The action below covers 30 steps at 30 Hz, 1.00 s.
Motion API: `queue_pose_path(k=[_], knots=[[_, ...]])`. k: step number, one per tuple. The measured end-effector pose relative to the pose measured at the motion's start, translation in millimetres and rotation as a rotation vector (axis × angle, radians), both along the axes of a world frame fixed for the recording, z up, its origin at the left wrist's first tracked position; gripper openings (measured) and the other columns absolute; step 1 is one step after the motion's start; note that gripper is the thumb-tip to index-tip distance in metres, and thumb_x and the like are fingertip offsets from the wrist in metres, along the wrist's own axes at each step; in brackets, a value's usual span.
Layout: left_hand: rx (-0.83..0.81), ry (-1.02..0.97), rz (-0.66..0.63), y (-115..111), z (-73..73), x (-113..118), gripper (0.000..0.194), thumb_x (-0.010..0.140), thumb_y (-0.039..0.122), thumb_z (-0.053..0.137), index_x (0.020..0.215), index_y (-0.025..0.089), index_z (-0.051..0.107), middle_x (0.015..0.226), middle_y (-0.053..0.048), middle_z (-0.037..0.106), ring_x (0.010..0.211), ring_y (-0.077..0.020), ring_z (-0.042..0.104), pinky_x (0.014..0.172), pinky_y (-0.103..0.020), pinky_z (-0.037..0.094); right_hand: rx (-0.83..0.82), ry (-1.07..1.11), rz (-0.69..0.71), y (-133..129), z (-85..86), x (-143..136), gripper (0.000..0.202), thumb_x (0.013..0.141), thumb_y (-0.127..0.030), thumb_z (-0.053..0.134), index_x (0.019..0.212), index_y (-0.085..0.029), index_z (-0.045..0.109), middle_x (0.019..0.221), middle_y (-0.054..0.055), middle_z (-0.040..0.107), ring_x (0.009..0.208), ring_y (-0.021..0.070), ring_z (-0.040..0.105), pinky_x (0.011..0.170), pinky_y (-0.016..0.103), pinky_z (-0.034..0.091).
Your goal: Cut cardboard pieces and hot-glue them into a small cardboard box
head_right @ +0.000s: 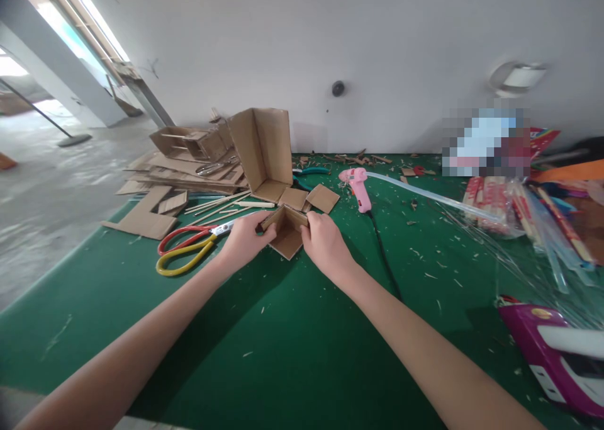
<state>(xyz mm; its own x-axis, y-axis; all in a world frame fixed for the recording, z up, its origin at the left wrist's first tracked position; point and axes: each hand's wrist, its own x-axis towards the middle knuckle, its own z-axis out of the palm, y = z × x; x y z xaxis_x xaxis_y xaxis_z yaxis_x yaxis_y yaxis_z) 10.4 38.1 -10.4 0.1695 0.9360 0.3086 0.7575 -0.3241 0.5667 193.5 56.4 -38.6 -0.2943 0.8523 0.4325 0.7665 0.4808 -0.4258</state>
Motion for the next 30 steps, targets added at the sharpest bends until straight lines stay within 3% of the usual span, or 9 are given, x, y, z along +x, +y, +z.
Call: queue_pose_path(k=[5,18,21,24,30], knots=[[-0.019,0.010,0.014,-0.3,1.0,0.0,0.014,0.079,0.021,0.046,0.069,0.017,0.053,0.058,0.004,0.044,0.055,-0.0102,0.036,0.055,-0.023,0.029,-0.011,0.010,-0.015,1.1,0.7,0.2,0.013,0.083,-0.018,0.050,0.072,-0.020,0.045,0.069,0.005,0.055,0.065,0.0194,0.054,0.056,0.028,0.036],[0.043,0.051,0.051,-0.2,-8.0,1.3,0.014,0.082,0.018,0.047,0.081,0.016,0.061,0.070,-0.001,0.060,0.063,-0.0147,0.052,0.061,-0.026,0.039,-0.100,0.099,0.007,3.2,7.4,2.5,0.015,0.083,-0.022,0.056,0.069,-0.019,0.051,0.064,0.003,0.060,0.059,0.0175,0.057,0.055,0.028,0.036],[0.019,0.067,0.049,-4.1,-6.9,-0.1,0.024,0.083,0.022,0.049,0.103,0.016,0.061,0.086,-0.006,0.067,0.076,-0.0193,0.060,0.068,-0.029,0.045,-0.095,0.070,0.008,4.3,6.7,2.9,0.017,0.083,-0.022,0.055,0.068,-0.020,0.047,0.063,0.002,0.058,0.057,0.0167,0.055,0.054,0.027,0.034],[0.017,0.085,0.055,-9.3,-5.9,-2.4,0.053,0.083,0.030,0.055,0.133,0.016,0.043,0.110,-0.012,0.066,0.093,-0.0246,0.063,0.076,-0.034,0.049,-0.095,0.049,0.015,4.4,7.2,2.8,0.020,0.084,-0.022,0.055,0.067,-0.021,0.044,0.063,0.002,0.056,0.057,0.0162,0.053,0.053,0.027,0.033],[-0.032,0.177,0.045,-13.0,-2.8,-4.4,0.056,0.082,0.034,0.058,0.133,0.019,0.042,0.122,-0.013,0.062,0.110,-0.0286,0.059,0.088,-0.039,0.048,-0.091,0.030,0.025,3.4,8.2,1.5,0.019,0.085,-0.021,0.055,0.069,-0.020,0.044,0.067,0.004,0.058,0.062,0.0173,0.056,0.054,0.026,0.034]])
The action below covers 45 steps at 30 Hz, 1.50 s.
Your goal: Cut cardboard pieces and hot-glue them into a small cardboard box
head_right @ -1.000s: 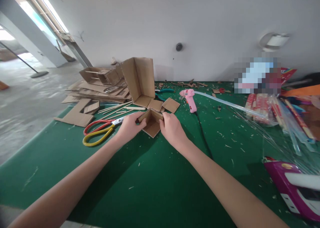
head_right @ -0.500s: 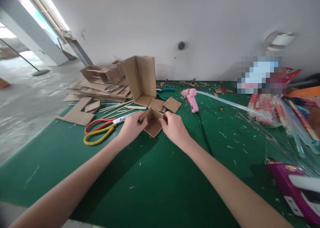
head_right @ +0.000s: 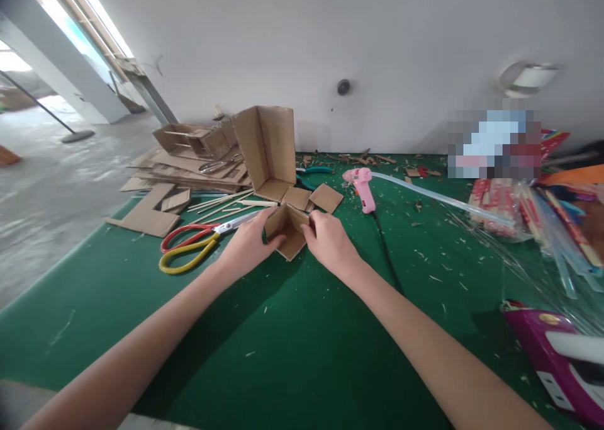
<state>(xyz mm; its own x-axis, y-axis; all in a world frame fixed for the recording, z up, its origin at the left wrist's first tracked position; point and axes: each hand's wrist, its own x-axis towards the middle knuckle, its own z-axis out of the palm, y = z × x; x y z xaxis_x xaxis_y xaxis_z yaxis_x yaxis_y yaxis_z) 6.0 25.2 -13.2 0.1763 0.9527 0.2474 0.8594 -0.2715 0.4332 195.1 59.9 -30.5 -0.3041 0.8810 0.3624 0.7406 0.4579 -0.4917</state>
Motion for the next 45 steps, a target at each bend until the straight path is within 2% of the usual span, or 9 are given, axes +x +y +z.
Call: queue_pose_path(k=[4,7,13,22,31,35,40,43,45], knots=[[0.034,0.113,-0.035,-0.6,2.7,-2.5,0.098,0.069,0.043,0.071,0.146,0.021,0.015,0.126,-0.014,0.059,0.117,-0.0340,0.054,0.094,-0.048,0.043,0.019,-0.021,-0.008,0.5,-2.4,-0.2,0.018,0.085,-0.020,0.054,0.070,-0.020,0.045,0.068,0.004,0.058,0.064,0.0177,0.057,0.055,0.026,0.035],[0.069,0.114,-0.066,-0.5,1.2,-5.0,0.109,0.067,0.044,0.072,0.148,0.021,0.003,0.131,-0.016,0.054,0.120,-0.0341,0.052,0.096,-0.049,0.041,0.026,-0.019,-0.015,0.1,-2.8,-0.4,0.018,0.084,-0.019,0.055,0.070,-0.020,0.045,0.069,0.005,0.059,0.065,0.0181,0.057,0.056,0.026,0.035],[0.040,0.100,-0.055,0.5,-3.6,-5.4,0.104,0.068,0.043,0.073,0.147,0.019,0.009,0.125,-0.018,0.058,0.116,-0.0347,0.054,0.090,-0.046,0.045,0.012,0.042,0.012,-1.5,0.0,-0.3,0.020,0.084,-0.021,0.056,0.067,-0.020,0.046,0.064,0.002,0.058,0.059,0.0161,0.055,0.056,0.026,0.035],[0.004,0.159,-0.042,1.6,1.9,-3.9,0.077,0.068,0.046,0.071,0.130,0.017,0.037,0.109,-0.014,0.065,0.104,-0.0339,0.060,0.087,-0.045,0.046,0.020,0.026,0.003,-3.8,1.0,-0.2,0.022,0.084,-0.023,0.056,0.065,-0.020,0.045,0.061,0.002,0.057,0.057,0.0155,0.053,0.054,0.026,0.033],[-0.014,0.232,-0.033,-1.0,5.8,-2.4,0.070,0.069,0.048,0.069,0.124,0.015,0.042,0.102,-0.014,0.067,0.101,-0.0339,0.061,0.082,-0.042,0.047,0.013,-0.053,-0.030,-7.1,1.1,-4.4,0.019,0.087,-0.025,0.051,0.068,-0.020,0.047,0.066,0.003,0.060,0.060,0.0164,0.056,0.054,0.027,0.035],[0.015,0.269,-0.021,-4.4,15.1,-3.0,0.056,0.081,0.046,0.055,0.126,0.015,0.043,0.099,-0.013,0.068,0.096,-0.0322,0.063,0.081,-0.042,0.047,-0.114,-0.300,-0.027,-5.8,19.8,5.0,0.032,0.086,-0.048,0.050,0.071,-0.020,0.052,0.070,0.007,0.063,0.063,0.0215,0.059,0.050,0.030,0.035],[0.003,0.140,0.006,-4.8,21.3,-8.1,0.060,0.085,0.049,0.050,0.135,0.020,0.035,0.098,-0.009,0.068,0.084,-0.0274,0.065,0.070,-0.038,0.048,-0.354,-0.587,-0.122,10.5,52.6,45.5,0.062,0.078,-0.076,0.037,0.067,-0.020,0.062,0.069,0.011,0.064,0.060,0.0264,0.061,0.051,0.036,0.040],[-0.074,-0.054,-0.066,-5.3,23.1,-9.3,0.061,0.085,0.053,0.049,0.134,0.020,0.037,0.093,-0.006,0.068,0.080,-0.0224,0.064,0.068,-0.033,0.048,-0.306,-0.625,-0.258,21.6,54.2,64.2,0.056,0.084,-0.065,0.038,0.077,-0.018,0.066,0.077,0.014,0.066,0.064,0.0283,0.062,0.054,0.039,0.044],[-0.110,-0.185,-0.094,-3.9,22.7,-9.6,0.056,0.088,0.053,0.044,0.132,0.019,0.040,0.086,-0.005,0.068,0.075,-0.0196,0.064,0.068,-0.031,0.048,-0.240,-0.562,-0.210,27.9,45.9,68.6,0.043,0.088,-0.052,0.041,0.091,-0.017,0.066,0.084,0.015,0.067,0.072,0.0284,0.063,0.059,0.040,0.047]])
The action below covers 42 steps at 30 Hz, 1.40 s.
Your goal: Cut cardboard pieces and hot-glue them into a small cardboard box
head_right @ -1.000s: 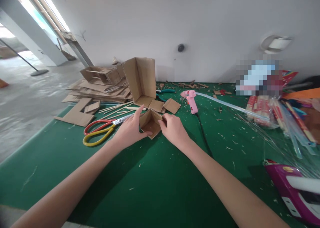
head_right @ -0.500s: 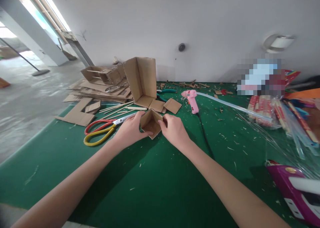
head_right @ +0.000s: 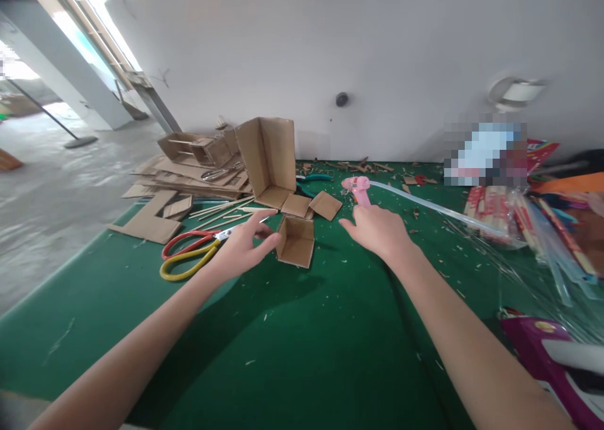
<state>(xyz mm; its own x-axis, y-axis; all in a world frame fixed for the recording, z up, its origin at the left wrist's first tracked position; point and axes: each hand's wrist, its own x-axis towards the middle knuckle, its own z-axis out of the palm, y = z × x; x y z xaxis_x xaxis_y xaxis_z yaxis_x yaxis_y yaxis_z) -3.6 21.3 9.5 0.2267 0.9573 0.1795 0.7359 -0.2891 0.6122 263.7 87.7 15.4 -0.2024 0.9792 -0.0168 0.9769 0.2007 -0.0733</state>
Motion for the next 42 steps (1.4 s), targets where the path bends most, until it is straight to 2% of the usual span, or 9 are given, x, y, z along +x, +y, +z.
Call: queue_pose_path(k=[4,10,13,20,25,31,34,39,42], knots=[[0.003,-0.069,0.082,10.7,-7.5,-5.0,0.043,0.094,0.046,0.032,0.119,0.017,0.052,0.076,-0.003,0.068,0.069,-0.0186,0.063,0.067,-0.031,0.048,0.107,0.281,0.325,12.4,-27.0,-1.4,0.034,0.091,-0.026,0.040,0.117,-0.016,0.059,0.116,0.014,0.062,0.109,0.0270,0.057,0.091,0.042,0.046],[0.210,0.156,0.030,27.5,-27.0,-14.9,0.033,0.090,0.021,0.038,0.115,0.017,0.060,0.110,-0.009,0.067,0.105,-0.0235,0.059,0.092,-0.039,0.046,0.168,0.322,0.335,23.3,-60.8,-3.3,0.041,0.090,-0.016,0.038,0.125,-0.019,0.058,0.125,0.013,0.059,0.120,0.0289,0.052,0.100,0.050,0.040],[0.194,0.186,-0.017,29.1,-30.7,-13.7,0.033,0.089,0.019,0.038,0.111,0.016,0.062,0.107,-0.009,0.067,0.103,-0.0239,0.059,0.091,-0.039,0.047,0.185,0.365,0.386,21.5,-67.7,-9.8,0.041,0.090,-0.016,0.038,0.125,-0.021,0.059,0.133,0.012,0.056,0.125,0.0279,0.048,0.103,0.051,0.038],[0.101,-0.134,0.027,21.0,-13.7,-12.0,0.038,0.094,0.036,0.036,0.120,0.016,0.055,0.106,-0.009,0.066,0.097,-0.0199,0.062,0.084,-0.033,0.050,0.046,0.603,0.326,18.9,-55.5,-21.2,0.043,0.094,-0.019,0.033,0.131,-0.022,0.053,0.136,0.008,0.054,0.124,0.0247,0.049,0.105,0.054,0.032],[0.092,-0.156,-0.271,11.4,-6.7,-12.0,0.059,0.087,0.048,0.052,0.138,0.022,0.039,0.137,-0.012,0.048,0.125,-0.0246,0.046,0.100,-0.038,0.042,0.091,0.644,0.257,21.9,-51.5,-19.1,0.038,0.086,-0.008,0.036,0.103,-0.017,0.069,0.108,0.009,0.069,0.102,0.0217,0.061,0.094,0.042,0.045],[0.038,-0.190,-0.242,17.6,-18.2,-16.3,0.057,0.092,0.050,0.037,0.140,0.019,0.035,0.143,-0.014,0.043,0.131,-0.0264,0.041,0.105,-0.044,0.037,-0.038,0.610,0.296,17.5,-53.7,-20.7,0.036,0.095,-0.028,0.037,0.124,-0.030,0.059,0.139,0.002,0.052,0.136,0.0259,0.035,0.112,0.061,0.009],[0.023,-0.119,-0.184,20.2,-20.8,-20.8,0.051,0.095,0.048,0.028,0.133,0.019,0.045,0.133,-0.013,0.054,0.125,-0.0262,0.047,0.106,-0.046,0.036,-0.122,0.680,0.282,15.0,-46.1,-19.8,0.040,0.098,-0.037,0.029,0.129,-0.033,0.055,0.144,0.000,0.045,0.140,0.0246,0.028,0.112,0.060,0.008],[0.093,-0.078,-0.333,12.0,-16.2,-14.5,0.075,0.086,0.055,0.049,0.147,0.021,0.021,0.149,-0.014,0.033,0.136,-0.0294,0.032,0.111,-0.046,0.031,-0.059,0.648,0.193,9.4,-20.5,-13.3,0.043,0.096,-0.046,0.032,0.103,-0.023,0.067,0.108,0.009,0.069,0.099,0.0244,0.064,0.086,0.042,0.049],[0.122,-0.029,-0.374,6.6,-12.2,-6.9,0.082,0.081,0.052,0.059,0.146,0.023,0.021,0.152,-0.014,0.025,0.140,-0.0294,0.025,0.113,-0.046,0.026,-0.063,0.286,0.107,4.7,1.8,3.9,0.051,0.088,-0.060,0.042,0.062,-0.021,0.063,0.058,0.007,0.063,0.050,0.0200,0.057,0.053,0.036,0.045]])
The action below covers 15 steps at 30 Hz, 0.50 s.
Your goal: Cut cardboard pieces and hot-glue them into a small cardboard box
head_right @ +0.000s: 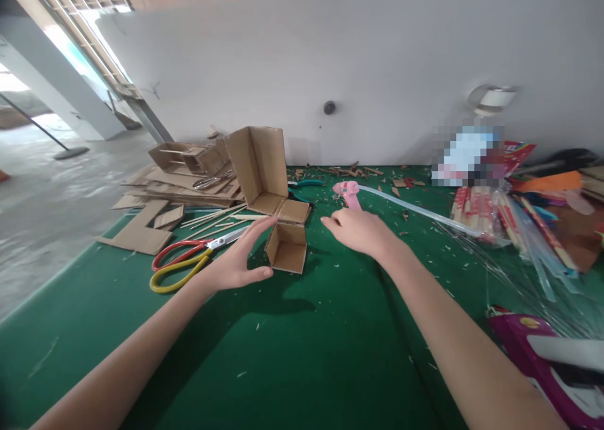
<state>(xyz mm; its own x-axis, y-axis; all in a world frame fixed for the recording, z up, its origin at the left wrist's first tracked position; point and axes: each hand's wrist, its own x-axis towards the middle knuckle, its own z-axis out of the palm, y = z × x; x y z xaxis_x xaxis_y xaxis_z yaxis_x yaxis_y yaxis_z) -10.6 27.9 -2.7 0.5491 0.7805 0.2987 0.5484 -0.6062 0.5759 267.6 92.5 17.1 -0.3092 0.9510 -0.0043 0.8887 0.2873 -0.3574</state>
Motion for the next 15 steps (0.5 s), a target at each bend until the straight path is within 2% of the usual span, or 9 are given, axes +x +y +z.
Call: queue_pose_path(k=[2,5,7,9,12,15], knots=[[0.018,0.012,-0.003,-1.6,1.3,2.9,0.073,0.081,0.048,0.061,0.142,0.024,0.030,0.150,-0.013,0.025,0.140,-0.0291,0.024,0.113,-0.046,0.027,0.010,-0.201,-0.057,-1.4,12.5,16.4,0.052,0.080,-0.065,0.050,0.052,-0.021,0.058,0.053,0.007,0.059,0.042,0.0177,0.050,0.046,0.034,0.039],[0.066,0.010,0.026,-2.0,1.9,3.6,0.061,0.080,0.043,0.062,0.135,0.025,0.040,0.146,-0.014,0.029,0.139,-0.0304,0.025,0.112,-0.047,0.030,-0.030,-0.327,-0.159,2.0,19.6,37.0,0.058,0.074,-0.072,0.049,0.048,-0.022,0.055,0.045,0.008,0.054,0.038,0.0184,0.048,0.043,0.035,0.037],[0.087,0.012,0.046,-2.0,2.7,3.0,0.058,0.079,0.039,0.063,0.131,0.025,0.043,0.143,-0.014,0.035,0.135,-0.0308,0.032,0.110,-0.048,0.033,-0.027,-0.358,-0.263,7.4,15.0,42.1,0.061,0.073,-0.076,0.045,0.049,-0.021,0.056,0.046,0.010,0.055,0.043,0.0232,0.054,0.047,0.038,0.040],[0.096,0.018,0.057,-2.1,4.0,2.3,0.052,0.078,0.036,0.063,0.126,0.025,0.048,0.138,-0.013,0.040,0.131,-0.0295,0.039,0.108,-0.047,0.036,0.035,-0.315,-0.354,13.6,4.2,40.0,0.061,0.074,-0.077,0.043,0.061,-0.020,0.060,0.059,0.014,0.062,0.056,0.0293,0.060,0.052,0.040,0.042],[0.117,0.010,0.059,-1.8,6.6,1.1,0.037,0.079,0.032,0.062,0.114,0.024,0.056,0.132,-0.012,0.046,0.125,-0.0267,0.046,0.106,-0.044,0.039,0.154,-0.122,-0.359,22.4,-17.7,31.2,0.046,0.083,-0.061,0.044,0.089,-0.019,0.061,0.081,0.015,0.068,0.071,0.0310,0.064,0.057,0.038,0.043],[0.138,-0.012,0.054,-1.3,9.2,-1.3,0.027,0.080,0.026,0.058,0.106,0.022,0.059,0.128,-0.012,0.050,0.120,-0.0249,0.050,0.103,-0.041,0.042,0.189,0.064,-0.306,29.7,-35.7,26.8,0.023,0.085,-0.036,0.048,0.094,-0.017,0.058,0.084,0.013,0.068,0.075,0.0268,0.065,0.062,0.034,0.044]])
